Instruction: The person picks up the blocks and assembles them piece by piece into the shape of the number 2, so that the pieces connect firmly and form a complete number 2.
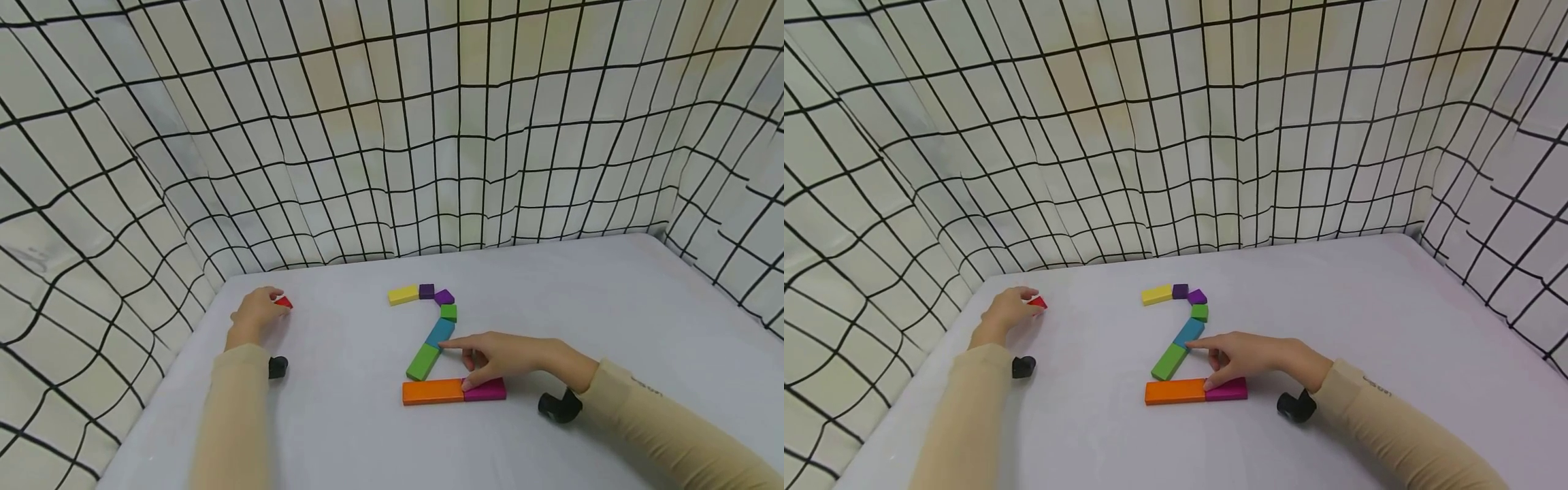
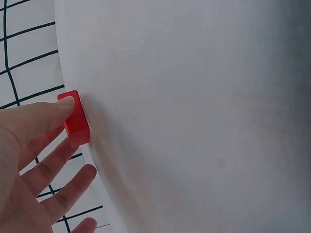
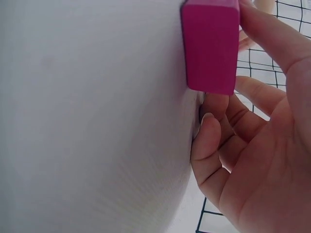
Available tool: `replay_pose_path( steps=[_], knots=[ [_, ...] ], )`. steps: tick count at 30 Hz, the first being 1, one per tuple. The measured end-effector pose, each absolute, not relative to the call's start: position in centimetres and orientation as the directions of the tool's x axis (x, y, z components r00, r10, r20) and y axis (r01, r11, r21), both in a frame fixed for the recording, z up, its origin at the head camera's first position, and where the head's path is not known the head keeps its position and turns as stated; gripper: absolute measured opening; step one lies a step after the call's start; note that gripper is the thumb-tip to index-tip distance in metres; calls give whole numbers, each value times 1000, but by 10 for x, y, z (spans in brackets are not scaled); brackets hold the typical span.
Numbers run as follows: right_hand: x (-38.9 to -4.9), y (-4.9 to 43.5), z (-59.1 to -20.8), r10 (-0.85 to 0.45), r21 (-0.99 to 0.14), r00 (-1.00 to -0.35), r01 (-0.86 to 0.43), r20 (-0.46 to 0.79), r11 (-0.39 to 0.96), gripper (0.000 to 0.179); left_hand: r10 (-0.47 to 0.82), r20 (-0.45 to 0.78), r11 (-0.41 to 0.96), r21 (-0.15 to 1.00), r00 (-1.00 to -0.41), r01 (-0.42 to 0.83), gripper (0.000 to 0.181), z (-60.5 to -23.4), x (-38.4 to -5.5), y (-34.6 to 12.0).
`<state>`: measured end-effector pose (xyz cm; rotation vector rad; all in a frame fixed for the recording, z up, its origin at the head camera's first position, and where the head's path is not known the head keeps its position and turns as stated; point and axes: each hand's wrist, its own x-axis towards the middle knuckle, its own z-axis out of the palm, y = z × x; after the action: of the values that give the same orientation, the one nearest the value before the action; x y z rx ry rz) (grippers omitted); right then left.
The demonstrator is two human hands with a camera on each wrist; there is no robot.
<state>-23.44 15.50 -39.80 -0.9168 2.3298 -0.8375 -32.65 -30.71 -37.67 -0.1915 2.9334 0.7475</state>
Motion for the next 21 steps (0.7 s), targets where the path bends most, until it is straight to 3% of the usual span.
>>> replay_pose_path(
  steps=[21],
  knots=[
    [-238,158,-400,-730,-693,-647,-423,-220,584,75,-132,-103,883,439,-986,-164,46,-379,-324,-301]
  ],
)
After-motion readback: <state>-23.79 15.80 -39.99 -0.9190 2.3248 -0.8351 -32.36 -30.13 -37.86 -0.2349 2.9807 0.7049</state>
